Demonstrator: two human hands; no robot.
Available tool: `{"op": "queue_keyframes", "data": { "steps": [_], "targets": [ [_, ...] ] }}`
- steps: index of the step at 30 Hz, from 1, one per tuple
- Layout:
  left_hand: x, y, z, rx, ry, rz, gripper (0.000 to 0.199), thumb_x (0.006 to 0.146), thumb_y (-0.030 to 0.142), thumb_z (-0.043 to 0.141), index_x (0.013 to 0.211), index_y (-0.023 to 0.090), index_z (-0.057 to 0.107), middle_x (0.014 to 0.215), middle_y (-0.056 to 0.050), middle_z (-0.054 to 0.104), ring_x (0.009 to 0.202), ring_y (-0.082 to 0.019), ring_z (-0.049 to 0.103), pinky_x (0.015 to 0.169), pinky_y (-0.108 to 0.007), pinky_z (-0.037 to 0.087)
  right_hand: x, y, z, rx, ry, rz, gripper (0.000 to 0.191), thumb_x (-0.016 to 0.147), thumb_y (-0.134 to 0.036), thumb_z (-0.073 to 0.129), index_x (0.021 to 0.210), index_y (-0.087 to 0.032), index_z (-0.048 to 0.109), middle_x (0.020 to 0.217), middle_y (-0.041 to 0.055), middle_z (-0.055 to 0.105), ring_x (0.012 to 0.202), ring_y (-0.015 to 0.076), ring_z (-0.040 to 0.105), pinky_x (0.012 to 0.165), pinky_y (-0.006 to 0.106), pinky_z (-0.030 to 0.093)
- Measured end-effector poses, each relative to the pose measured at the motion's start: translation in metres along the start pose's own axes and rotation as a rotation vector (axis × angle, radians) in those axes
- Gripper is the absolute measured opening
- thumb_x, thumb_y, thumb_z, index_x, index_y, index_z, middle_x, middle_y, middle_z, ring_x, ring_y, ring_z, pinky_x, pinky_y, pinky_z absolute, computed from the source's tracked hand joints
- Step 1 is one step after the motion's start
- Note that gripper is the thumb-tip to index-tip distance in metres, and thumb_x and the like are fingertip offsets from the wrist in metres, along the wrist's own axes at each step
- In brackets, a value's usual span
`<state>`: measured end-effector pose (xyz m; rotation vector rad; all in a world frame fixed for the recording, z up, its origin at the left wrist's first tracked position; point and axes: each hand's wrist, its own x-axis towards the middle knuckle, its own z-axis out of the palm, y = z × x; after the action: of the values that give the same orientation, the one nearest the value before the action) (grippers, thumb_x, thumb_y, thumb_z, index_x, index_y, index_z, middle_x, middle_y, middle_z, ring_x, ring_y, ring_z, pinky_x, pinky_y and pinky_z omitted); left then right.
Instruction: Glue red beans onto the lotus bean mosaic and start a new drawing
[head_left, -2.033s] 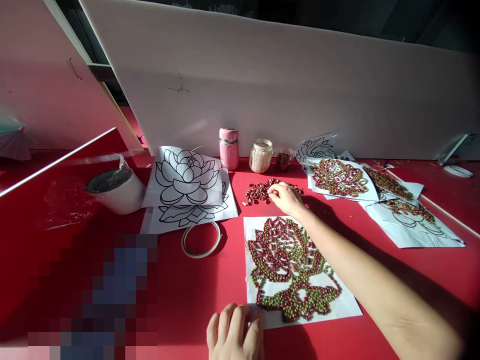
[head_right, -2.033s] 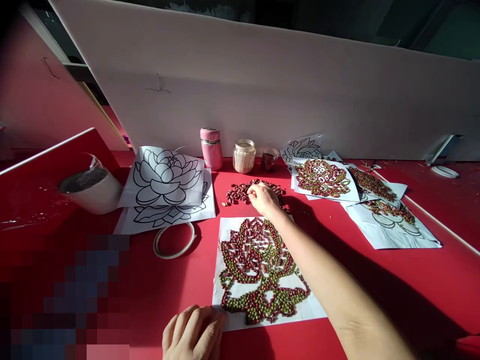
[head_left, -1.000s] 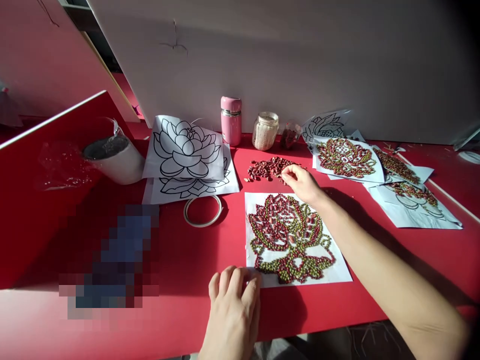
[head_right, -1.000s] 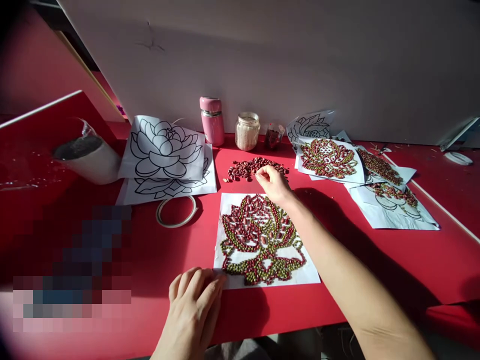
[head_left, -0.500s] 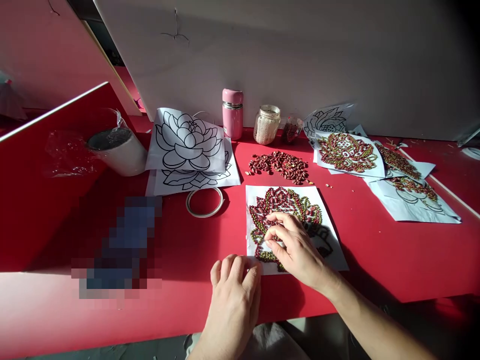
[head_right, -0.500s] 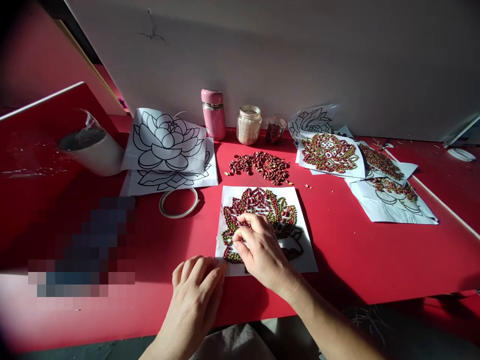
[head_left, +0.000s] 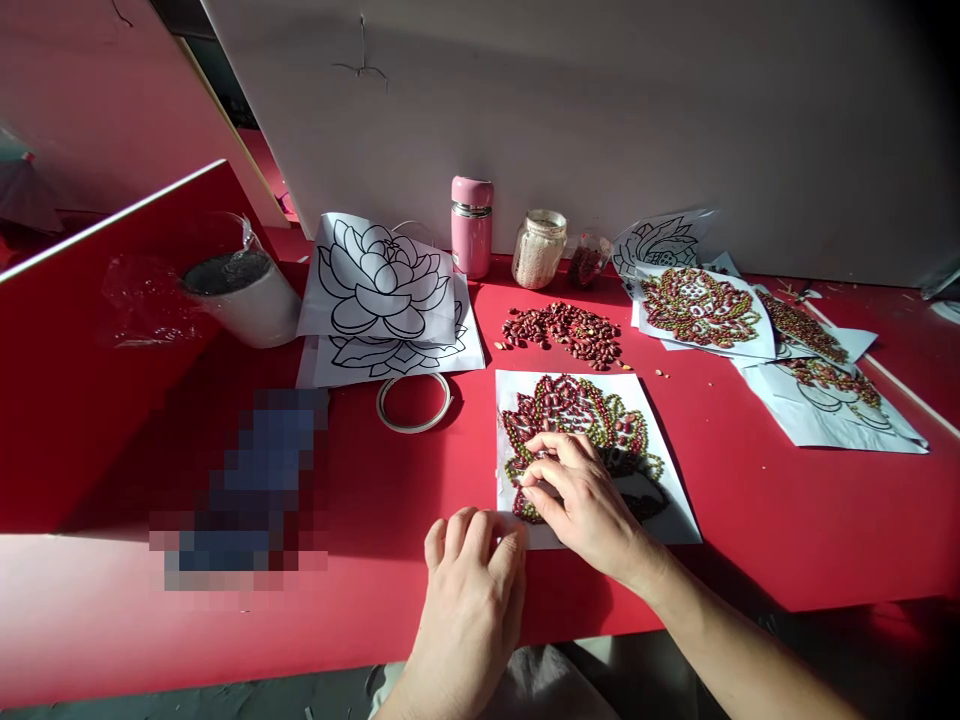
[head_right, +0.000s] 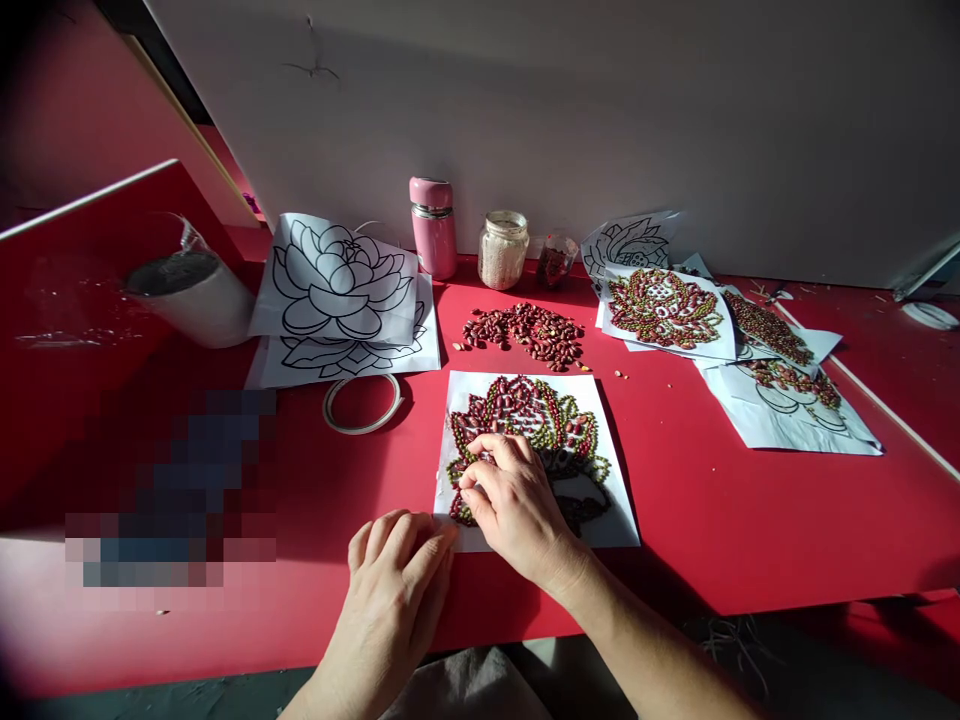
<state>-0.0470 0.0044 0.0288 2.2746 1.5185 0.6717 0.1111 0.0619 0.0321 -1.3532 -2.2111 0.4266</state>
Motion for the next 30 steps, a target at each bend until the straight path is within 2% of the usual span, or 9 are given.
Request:
{"op": "queue_keyframes", "data": {
  "steps": [10,15,25,30],
  "targets": [
    [-0.0007,0.0004,0.0,-0.02,-0.002,-0.007,0.023,0.083,0.011,0.038,0.093,0.022,0.055,0.094,-0.003,0.053,0.083,-0.018,0.04,0.077,-0.037,0.033,0.0026,0.004,-0.0035,0.013,0.025,0.027,0.005,0.08,-0.015,0.054,0.081,-0.019,0.056,0.101,0.0064,0.05,0.096,0.0214,0.047,0.084,0.038,0.04],
    [-0.0017,0.0008,-0.0006,-0.004,-0.006,-0.007,0.019,0.084,0.012,0.039,0.089,0.022,0.054,0.094,-0.002,0.052,0.083,-0.017,0.041,0.078,-0.037,0.034,0.0036,0.0024,0.0009,0.003,0.035,0.022,0.005,0.079,-0.019,0.056,0.084,-0.02,0.056,0.103,0.0075,0.049,0.096,0.0229,0.047,0.082,0.04,0.04],
    [-0.0026,0.0018,-0.0019,0.04,-0.069,-0.04,0.021,0.083,0.011,0.039,0.094,0.022,0.053,0.098,-0.003,0.052,0.088,-0.018,0.041,0.084,-0.041,0.034,0.0036,0.0044,0.004,-0.032,0.02,0.031,0.008,0.079,-0.021,0.056,0.087,-0.02,0.054,0.106,0.0078,0.047,0.096,0.024,0.046,0.082,0.041,0.04],
    [-0.0028,0.0026,-0.0026,0.068,-0.035,-0.025,0.021,0.083,0.013,0.04,0.093,0.022,0.055,0.095,-0.004,0.053,0.088,-0.018,0.043,0.083,-0.04,0.035,0.0032,0.0047,0.0046,-0.05,0.038,0.02,0.01,0.078,-0.022,0.057,0.088,-0.021,0.055,0.107,0.0076,0.047,0.094,0.0232,0.047,0.081,0.04,0.04]
  ]
}}
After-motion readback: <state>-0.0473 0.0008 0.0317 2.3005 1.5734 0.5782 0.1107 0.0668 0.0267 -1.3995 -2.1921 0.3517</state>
